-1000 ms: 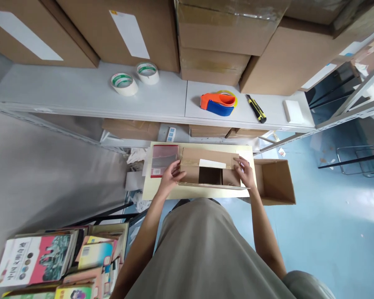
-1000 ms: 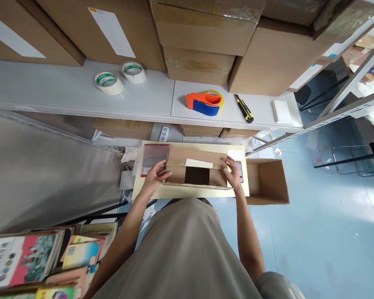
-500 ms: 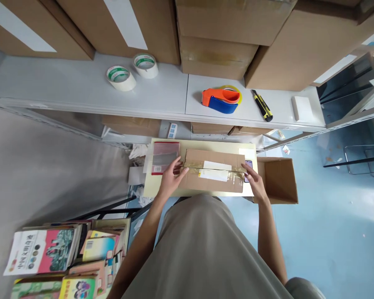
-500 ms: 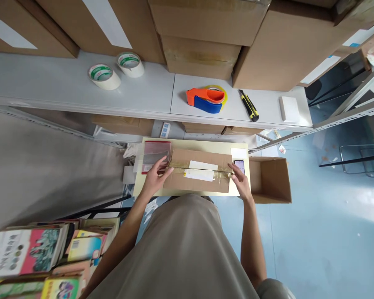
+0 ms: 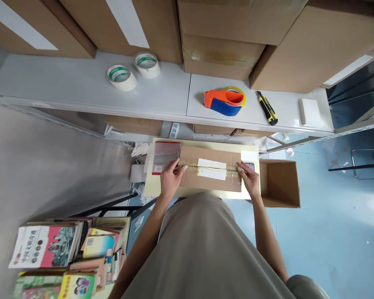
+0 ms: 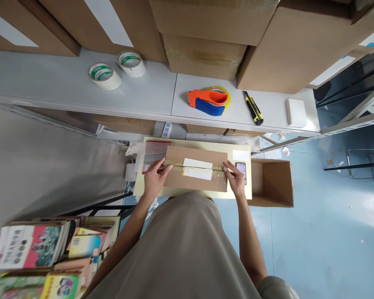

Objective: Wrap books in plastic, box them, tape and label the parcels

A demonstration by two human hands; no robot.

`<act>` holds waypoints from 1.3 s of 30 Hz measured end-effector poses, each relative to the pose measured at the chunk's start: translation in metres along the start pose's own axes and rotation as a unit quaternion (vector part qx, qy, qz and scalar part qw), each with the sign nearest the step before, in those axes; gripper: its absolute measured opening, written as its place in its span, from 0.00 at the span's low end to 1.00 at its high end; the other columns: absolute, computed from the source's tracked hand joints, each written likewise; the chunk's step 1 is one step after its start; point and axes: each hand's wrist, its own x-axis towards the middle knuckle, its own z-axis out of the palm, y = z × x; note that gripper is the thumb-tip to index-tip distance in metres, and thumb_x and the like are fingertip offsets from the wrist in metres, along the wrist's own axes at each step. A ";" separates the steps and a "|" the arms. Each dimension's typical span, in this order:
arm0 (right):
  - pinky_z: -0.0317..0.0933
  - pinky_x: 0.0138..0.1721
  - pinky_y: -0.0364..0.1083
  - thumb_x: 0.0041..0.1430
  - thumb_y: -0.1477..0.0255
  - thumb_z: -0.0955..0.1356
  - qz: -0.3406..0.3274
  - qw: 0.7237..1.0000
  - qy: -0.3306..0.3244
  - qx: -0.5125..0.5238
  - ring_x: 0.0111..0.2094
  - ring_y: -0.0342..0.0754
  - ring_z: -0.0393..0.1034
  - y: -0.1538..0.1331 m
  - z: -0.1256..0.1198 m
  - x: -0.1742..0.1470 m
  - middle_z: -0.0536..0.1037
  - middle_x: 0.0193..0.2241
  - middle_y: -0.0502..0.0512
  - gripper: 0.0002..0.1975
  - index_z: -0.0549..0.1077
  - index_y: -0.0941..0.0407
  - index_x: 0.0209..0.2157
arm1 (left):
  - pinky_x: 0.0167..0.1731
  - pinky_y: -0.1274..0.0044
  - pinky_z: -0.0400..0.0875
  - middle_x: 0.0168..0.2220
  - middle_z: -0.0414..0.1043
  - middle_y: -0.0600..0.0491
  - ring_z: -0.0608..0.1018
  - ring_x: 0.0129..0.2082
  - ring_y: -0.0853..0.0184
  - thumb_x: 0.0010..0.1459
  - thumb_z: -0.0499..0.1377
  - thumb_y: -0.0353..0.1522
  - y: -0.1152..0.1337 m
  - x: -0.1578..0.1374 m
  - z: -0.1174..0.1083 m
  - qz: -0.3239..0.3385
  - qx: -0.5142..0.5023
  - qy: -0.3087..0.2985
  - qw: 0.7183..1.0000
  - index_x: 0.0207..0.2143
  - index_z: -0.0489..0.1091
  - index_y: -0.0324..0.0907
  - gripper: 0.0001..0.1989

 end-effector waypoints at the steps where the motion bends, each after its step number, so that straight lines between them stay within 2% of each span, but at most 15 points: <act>1: 0.75 0.65 0.64 0.64 0.49 0.77 -0.001 1.000 0.003 0.000 0.70 0.67 0.72 0.000 0.001 0.001 0.82 0.63 0.59 0.24 0.88 0.49 0.54 | 0.50 0.66 0.82 0.56 0.81 0.42 0.85 0.48 0.55 0.71 0.61 0.55 0.000 0.000 0.000 0.005 0.014 -0.005 1.000 0.63 0.78 0.44 0.30; 6: 0.75 0.65 0.65 0.62 0.49 0.78 -0.002 1.000 -0.003 0.022 0.72 0.68 0.70 0.004 0.002 0.002 0.80 0.65 0.61 0.26 0.88 0.49 0.54 | 0.57 0.65 0.78 0.59 0.80 0.39 0.83 0.56 0.50 0.75 0.56 0.54 0.001 -0.001 0.000 0.023 0.056 -0.012 0.998 0.65 0.77 0.43 0.31; 11: 0.69 0.70 0.67 0.62 0.49 0.79 -0.003 0.999 0.022 0.030 0.71 0.68 0.70 0.011 0.006 -0.002 0.82 0.63 0.63 0.26 0.88 0.51 0.54 | 0.56 0.65 0.78 0.58 0.81 0.39 0.84 0.55 0.50 0.76 0.54 0.53 0.001 -0.003 0.003 0.024 0.066 -0.006 0.997 0.65 0.77 0.42 0.31; 17: 0.64 0.74 0.69 0.61 0.48 0.78 -0.009 0.999 0.039 0.031 0.69 0.67 0.73 0.016 0.007 -0.001 0.85 0.58 0.62 0.26 0.89 0.52 0.51 | 0.55 0.66 0.78 0.55 0.83 0.40 0.85 0.53 0.52 0.77 0.52 0.54 0.002 0.003 0.007 0.029 0.064 0.015 0.997 0.61 0.80 0.44 0.30; 23: 0.66 0.73 0.68 0.63 0.48 0.77 -0.036 0.999 0.034 0.007 0.68 0.67 0.74 0.019 0.008 0.000 0.86 0.57 0.61 0.25 0.89 0.51 0.51 | 0.59 0.64 0.77 0.53 0.84 0.41 0.85 0.54 0.51 0.77 0.51 0.54 -0.003 0.006 0.010 0.050 0.063 0.017 0.997 0.61 0.81 0.45 0.30; 31: 0.68 0.71 0.67 0.65 0.48 0.76 -0.044 0.995 0.090 0.008 0.65 0.66 0.78 0.017 0.016 -0.002 0.84 0.59 0.61 0.25 0.89 0.51 0.51 | 0.60 0.59 0.77 0.55 0.83 0.38 0.85 0.54 0.47 0.76 0.52 0.55 0.002 0.002 0.010 0.042 0.047 0.027 0.998 0.59 0.81 0.44 0.30; 39: 0.69 0.71 0.65 0.66 0.50 0.76 -0.062 0.995 0.078 -0.007 0.63 0.65 0.80 0.011 0.009 0.010 0.85 0.58 0.58 0.23 0.88 0.52 0.51 | 0.59 0.61 0.79 0.55 0.84 0.40 0.86 0.52 0.50 0.77 0.52 0.53 0.008 0.001 0.015 0.050 0.057 0.050 0.996 0.58 0.82 0.44 0.29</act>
